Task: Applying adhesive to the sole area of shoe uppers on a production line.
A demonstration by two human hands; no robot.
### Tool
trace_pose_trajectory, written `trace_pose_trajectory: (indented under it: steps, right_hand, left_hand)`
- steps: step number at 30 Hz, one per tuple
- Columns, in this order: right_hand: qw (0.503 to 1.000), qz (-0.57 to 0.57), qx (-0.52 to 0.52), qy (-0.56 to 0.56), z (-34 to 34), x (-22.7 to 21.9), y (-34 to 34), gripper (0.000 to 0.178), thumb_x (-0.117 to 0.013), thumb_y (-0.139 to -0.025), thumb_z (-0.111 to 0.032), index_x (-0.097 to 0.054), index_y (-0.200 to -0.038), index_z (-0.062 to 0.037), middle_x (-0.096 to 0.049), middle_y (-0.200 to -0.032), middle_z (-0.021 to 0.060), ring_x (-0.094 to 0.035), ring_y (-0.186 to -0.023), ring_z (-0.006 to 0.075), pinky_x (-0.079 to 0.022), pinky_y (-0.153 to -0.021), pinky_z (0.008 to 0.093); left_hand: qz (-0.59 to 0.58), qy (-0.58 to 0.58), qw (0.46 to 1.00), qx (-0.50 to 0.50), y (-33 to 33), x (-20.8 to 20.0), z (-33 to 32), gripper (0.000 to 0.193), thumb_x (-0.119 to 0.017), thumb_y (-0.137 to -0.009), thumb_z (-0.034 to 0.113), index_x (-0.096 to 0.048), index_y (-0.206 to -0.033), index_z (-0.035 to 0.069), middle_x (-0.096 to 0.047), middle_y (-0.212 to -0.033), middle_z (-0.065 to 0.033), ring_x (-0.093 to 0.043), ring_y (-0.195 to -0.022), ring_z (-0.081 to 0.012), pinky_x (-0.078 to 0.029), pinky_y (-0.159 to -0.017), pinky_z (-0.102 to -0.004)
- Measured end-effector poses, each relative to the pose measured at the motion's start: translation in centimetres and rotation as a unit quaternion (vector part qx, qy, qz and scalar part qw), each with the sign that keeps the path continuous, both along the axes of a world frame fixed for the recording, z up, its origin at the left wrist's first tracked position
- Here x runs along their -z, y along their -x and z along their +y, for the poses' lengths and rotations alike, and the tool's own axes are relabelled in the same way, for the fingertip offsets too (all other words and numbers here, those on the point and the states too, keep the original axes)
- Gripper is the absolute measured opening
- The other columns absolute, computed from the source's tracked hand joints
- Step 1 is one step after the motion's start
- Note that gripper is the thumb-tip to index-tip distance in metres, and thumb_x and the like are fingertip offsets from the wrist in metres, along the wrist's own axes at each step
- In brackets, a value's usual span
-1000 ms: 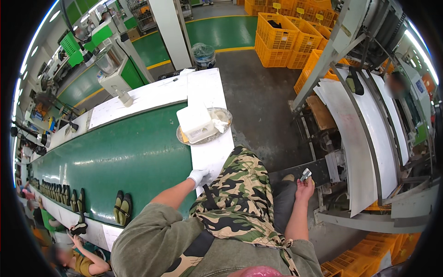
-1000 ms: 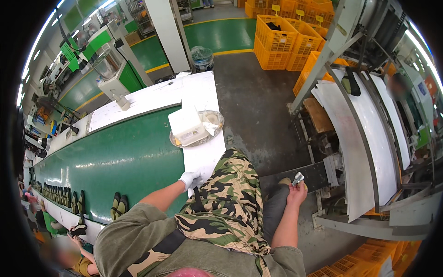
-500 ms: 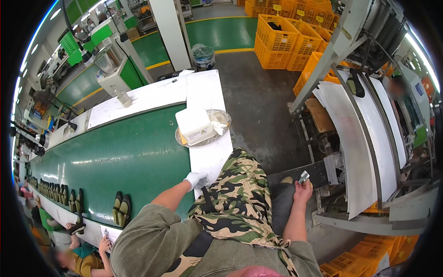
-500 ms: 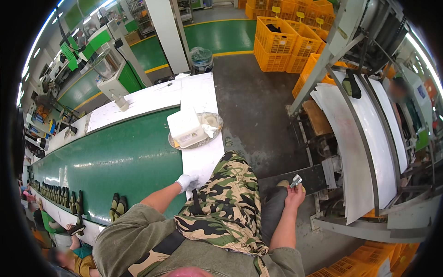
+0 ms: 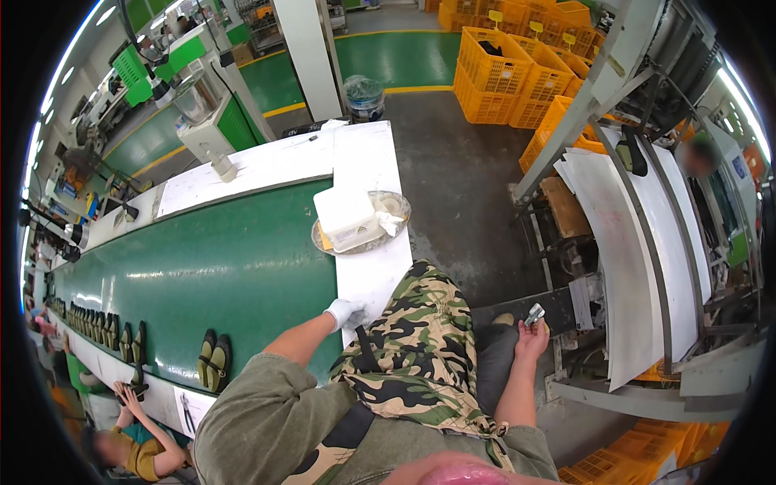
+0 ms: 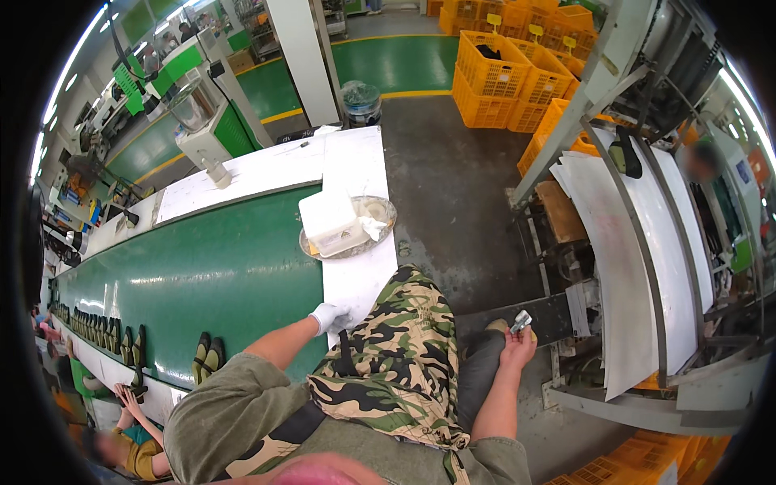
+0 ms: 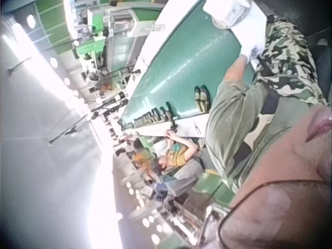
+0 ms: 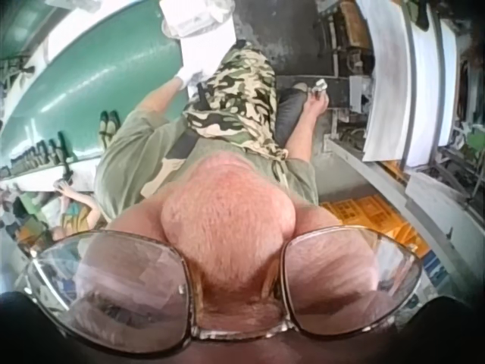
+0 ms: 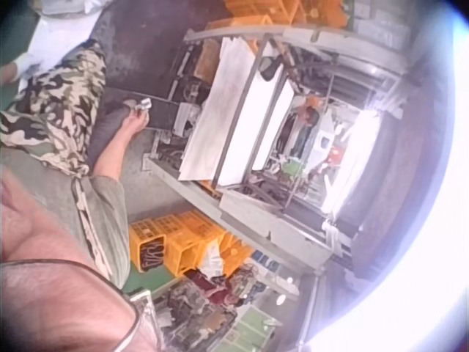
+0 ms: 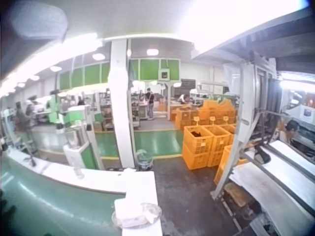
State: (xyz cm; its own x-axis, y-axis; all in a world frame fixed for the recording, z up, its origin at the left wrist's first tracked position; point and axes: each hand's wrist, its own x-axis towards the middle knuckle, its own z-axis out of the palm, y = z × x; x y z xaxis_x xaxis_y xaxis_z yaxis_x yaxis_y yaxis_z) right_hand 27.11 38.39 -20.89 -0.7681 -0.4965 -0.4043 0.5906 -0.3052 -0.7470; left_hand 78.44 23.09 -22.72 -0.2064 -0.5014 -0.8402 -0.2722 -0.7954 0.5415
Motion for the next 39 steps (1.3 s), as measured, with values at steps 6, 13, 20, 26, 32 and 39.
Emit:
trace_pose_trajectory:
  steps: [6,13,20,26,32,39]
  right_hand:
    - [1.0,0.001,-0.005,0.0,0.2,0.1,0.2,0.018,-0.065,-0.092,-0.02,-0.058,-0.105,-0.0087,-0.062,-0.097,0.0077,-0.06,-0.084,0.0217,-0.055,-0.079,0.045]
    - [1.0,0.005,-0.007,-0.012,0.0,-0.3,-0.3,0.019,-0.065,-0.092,-0.02,-0.056,-0.104,-0.0079,-0.061,-0.095,0.0083,-0.06,-0.082,0.0218,-0.055,-0.076,0.044]
    - [1.0,0.008,-0.019,-0.004,0.1,-0.2,-0.3,0.019,-0.065,-0.092,-0.02,-0.056,-0.104,-0.0083,-0.063,-0.096,0.0079,-0.061,-0.083,0.0213,-0.056,-0.075,0.0428]
    - [1.0,0.01,-0.018,-0.002,0.1,-0.2,-0.3,0.018,-0.065,-0.092,-0.021,-0.057,-0.103,-0.0086,-0.063,-0.096,0.0078,-0.061,-0.082,0.0208,-0.056,-0.075,0.0422]
    - [1.0,0.013,-0.016,-0.004,0.0,-0.4,-0.5,0.019,-0.065,-0.092,-0.021,-0.056,-0.104,-0.0086,-0.062,-0.096,0.0075,-0.061,-0.082,0.0207,-0.056,-0.075,0.0423]
    - [1.0,0.011,-0.011,-0.004,0.1,-0.5,-0.5,0.02,-0.065,-0.092,-0.021,-0.056,-0.104,-0.0083,-0.062,-0.096,0.0078,-0.061,-0.082,0.021,-0.056,-0.075,0.0428]
  left_hand:
    - [0.022,0.006,1.0,-0.008,0.0,0.2,-0.1,0.029,-0.066,-0.09,0.039,-0.071,-0.084,0.011,-0.073,-0.076,-0.0046,-0.065,-0.058,-0.0144,-0.043,-0.045,-0.0296]
    - [0.019,-0.002,1.0,0.002,0.0,-0.5,0.0,0.03,-0.065,-0.09,0.04,-0.07,-0.083,0.01,-0.072,-0.075,-0.0056,-0.06,-0.05,-0.0145,-0.041,-0.043,-0.0291]
    - [0.042,-0.02,0.999,0.0,-0.4,-0.2,-0.1,0.031,-0.065,-0.09,0.04,-0.07,-0.083,0.01,-0.072,-0.075,-0.0058,-0.06,-0.05,-0.0145,-0.041,-0.042,-0.0292]
    - [0.028,-0.007,1.0,-0.003,-0.2,-0.1,-0.1,0.031,-0.065,-0.091,0.04,-0.071,-0.085,0.01,-0.073,-0.077,-0.0062,-0.061,-0.052,-0.0143,-0.042,-0.043,-0.0292]
    - [0.036,-0.017,0.999,0.007,-0.4,-0.4,-0.3,0.031,-0.065,-0.09,0.04,-0.071,-0.086,0.01,-0.073,-0.078,-0.006,-0.063,-0.055,-0.0148,-0.043,-0.045,-0.0297]
    - [0.026,-0.01,1.0,0.011,-0.3,-0.3,-0.3,0.033,-0.065,-0.09,0.042,-0.071,-0.086,0.01,-0.073,-0.079,-0.006,-0.064,-0.058,-0.0152,-0.045,-0.046,-0.0305]
